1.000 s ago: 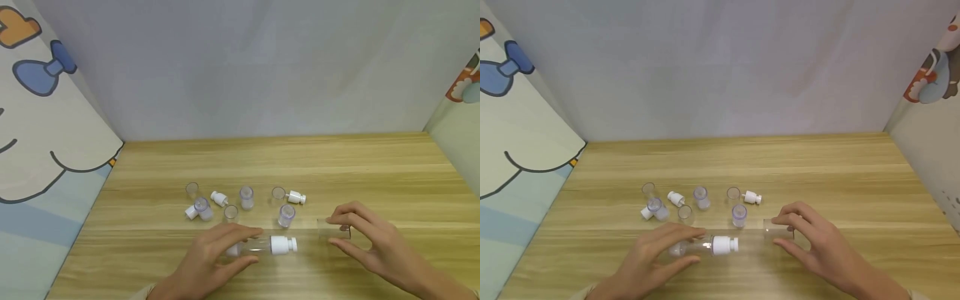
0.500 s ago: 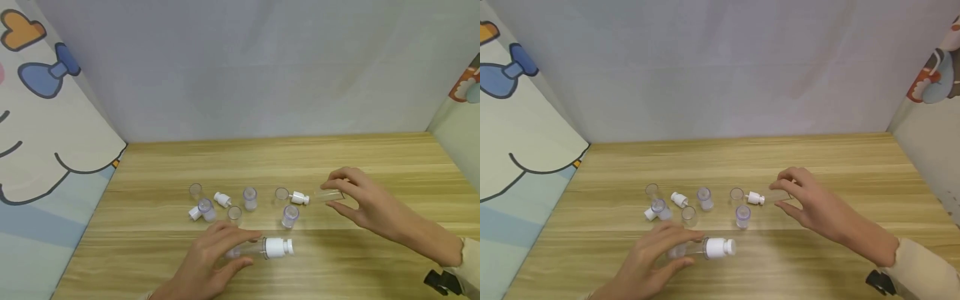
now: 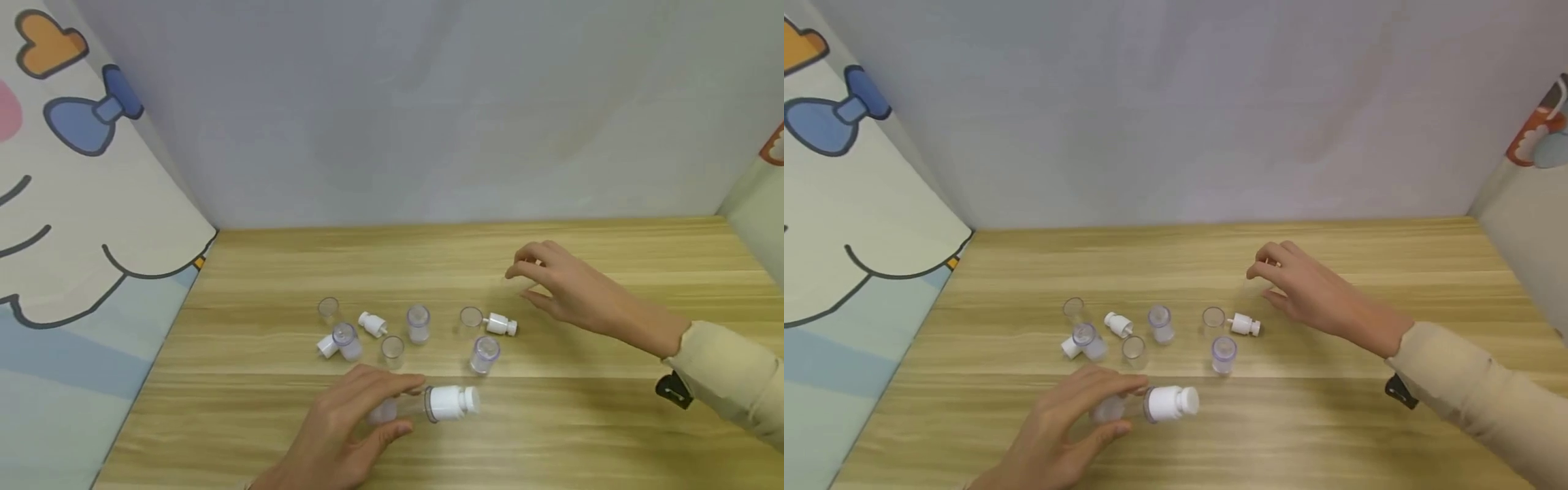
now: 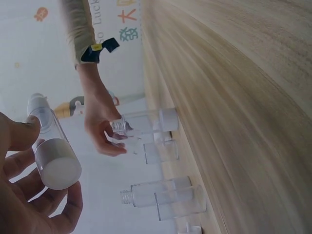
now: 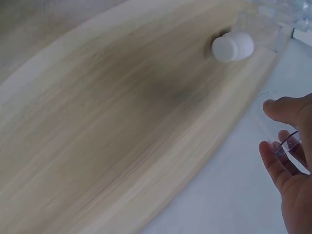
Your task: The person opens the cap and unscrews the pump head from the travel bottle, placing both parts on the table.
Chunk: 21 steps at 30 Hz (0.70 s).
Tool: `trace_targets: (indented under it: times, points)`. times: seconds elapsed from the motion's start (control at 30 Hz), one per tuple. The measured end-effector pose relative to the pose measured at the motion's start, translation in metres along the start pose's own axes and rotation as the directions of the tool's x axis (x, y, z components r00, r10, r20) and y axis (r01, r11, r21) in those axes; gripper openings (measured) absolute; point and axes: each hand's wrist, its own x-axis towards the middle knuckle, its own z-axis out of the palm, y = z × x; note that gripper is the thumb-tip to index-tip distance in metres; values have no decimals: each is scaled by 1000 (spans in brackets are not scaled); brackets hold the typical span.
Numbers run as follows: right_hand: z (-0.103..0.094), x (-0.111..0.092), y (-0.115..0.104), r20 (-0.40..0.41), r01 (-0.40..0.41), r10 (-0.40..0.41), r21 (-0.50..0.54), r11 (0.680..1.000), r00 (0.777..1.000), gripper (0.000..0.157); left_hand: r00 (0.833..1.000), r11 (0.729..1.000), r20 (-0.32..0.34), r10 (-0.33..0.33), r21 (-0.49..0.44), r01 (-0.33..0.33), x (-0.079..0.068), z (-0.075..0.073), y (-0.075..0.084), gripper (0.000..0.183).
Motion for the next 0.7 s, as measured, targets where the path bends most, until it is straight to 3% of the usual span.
trace_targets:
  times: [0.17,0.37,0.7]
  points:
    - [10,6,13,92,-12,11,5,1000,996,38,1000,1000,-2,2,4,-2,1,-1,0,50]
    - [18,11,28,237,-31,35,-21,999,971,34,1000,1000,-7,5,4,-5,0,1,-2,51]
    - [26,17,33,283,26,-10,-54,998,959,32,1000,999,-20,-15,29,15,-1,1,-3,50]
